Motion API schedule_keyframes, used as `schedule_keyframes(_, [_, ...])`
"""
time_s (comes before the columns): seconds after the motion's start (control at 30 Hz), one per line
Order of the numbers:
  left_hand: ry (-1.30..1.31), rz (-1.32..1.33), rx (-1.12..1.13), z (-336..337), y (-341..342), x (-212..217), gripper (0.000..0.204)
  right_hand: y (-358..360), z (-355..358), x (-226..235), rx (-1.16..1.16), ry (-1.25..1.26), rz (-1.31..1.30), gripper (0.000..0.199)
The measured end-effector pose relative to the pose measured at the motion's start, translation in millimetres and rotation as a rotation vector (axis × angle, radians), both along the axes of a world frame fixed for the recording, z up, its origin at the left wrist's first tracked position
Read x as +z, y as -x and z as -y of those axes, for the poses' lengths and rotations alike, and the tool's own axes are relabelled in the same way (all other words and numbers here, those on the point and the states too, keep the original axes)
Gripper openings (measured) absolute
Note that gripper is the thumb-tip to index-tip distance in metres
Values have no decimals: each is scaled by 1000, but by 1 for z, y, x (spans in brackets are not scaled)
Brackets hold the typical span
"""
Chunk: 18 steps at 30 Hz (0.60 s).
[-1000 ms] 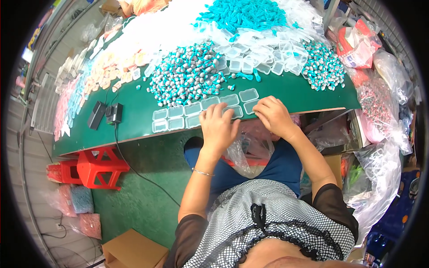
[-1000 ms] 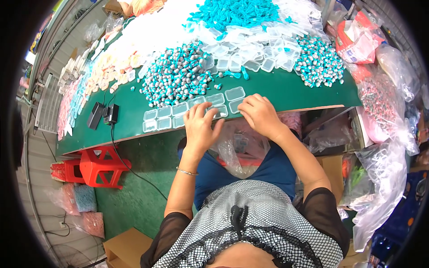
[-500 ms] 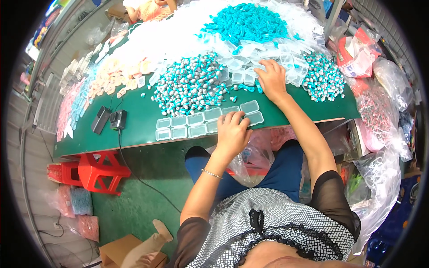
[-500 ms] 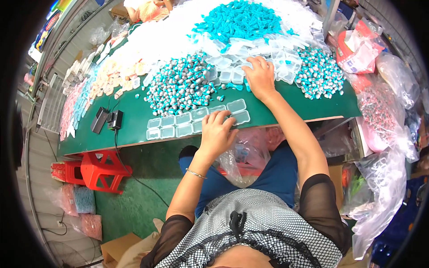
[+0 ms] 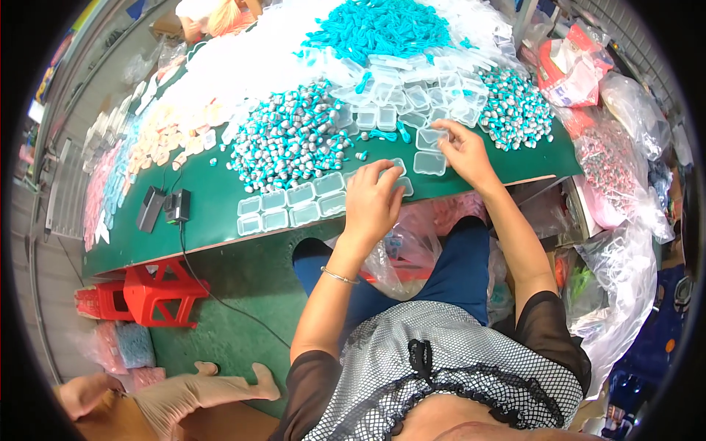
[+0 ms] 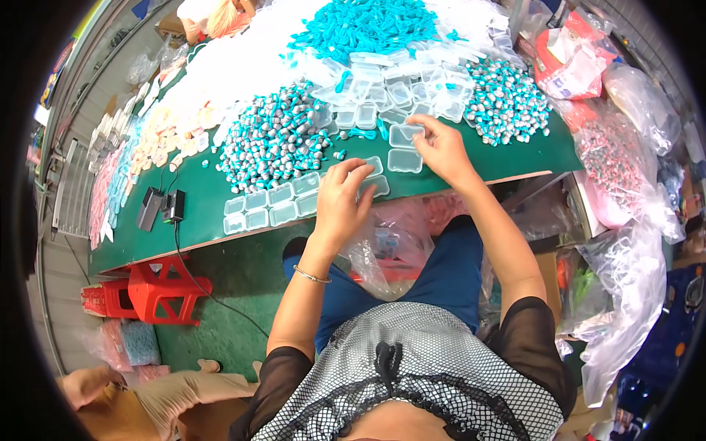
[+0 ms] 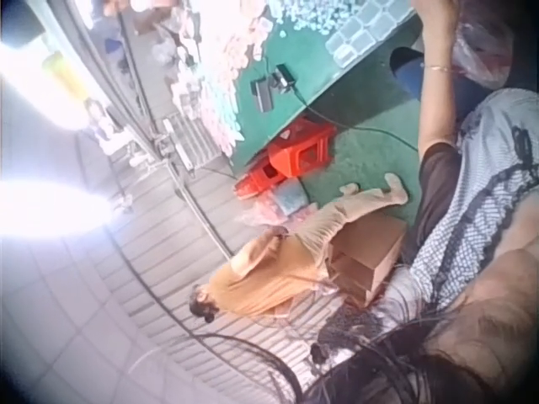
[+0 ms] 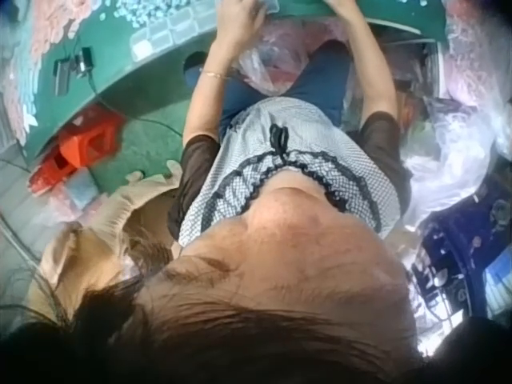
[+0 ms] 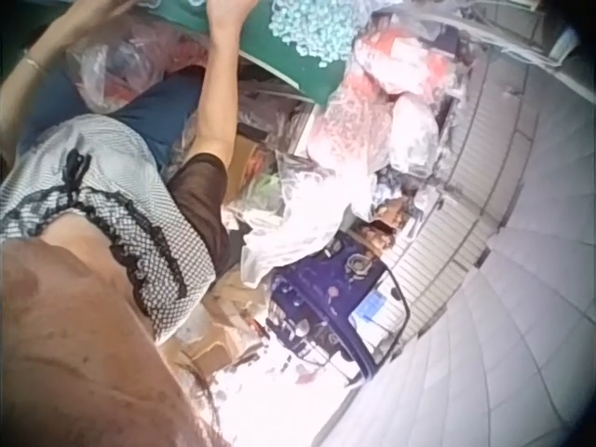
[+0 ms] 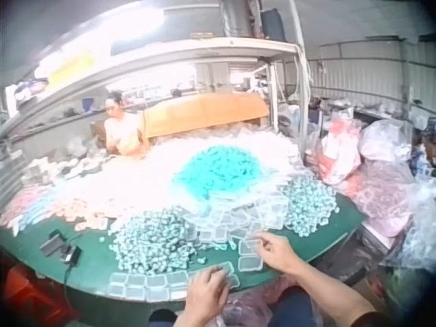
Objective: Manually assembling small plastic parts or toys at a workstation.
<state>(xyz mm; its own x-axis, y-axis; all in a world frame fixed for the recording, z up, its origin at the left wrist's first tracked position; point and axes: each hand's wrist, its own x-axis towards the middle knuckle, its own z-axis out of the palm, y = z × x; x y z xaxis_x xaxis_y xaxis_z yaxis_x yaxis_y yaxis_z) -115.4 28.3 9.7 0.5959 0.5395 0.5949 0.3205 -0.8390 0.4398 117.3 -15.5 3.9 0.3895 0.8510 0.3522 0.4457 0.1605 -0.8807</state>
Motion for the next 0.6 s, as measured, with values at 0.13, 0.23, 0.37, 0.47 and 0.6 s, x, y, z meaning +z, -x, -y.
schedule_keyframes(0.13, [28, -55, -35, 12, -20, 3, 39, 5, 20, -10, -55, 154, -138, 18])
schedule_keyframes(0.23, [-59, -164, -29, 20, -36, -1, 40, 8, 31, -11, -108, 218, -343, 20])
schedule_keyframes(0.37, [-107, -223, -28, 17, -46, -12, 29, 12, 51, -3, -177, 258, 65, 28])
schedule_keyframes(0.47, [-155, -239, -27, 14, -49, -21, 24, 6, 67, 5, -156, 407, 275, 40])
schedule_keyframes(0.6, [-192, -187, -8, 19, -51, -13, 26, -6, 82, 5, 24, 239, 339, 42])
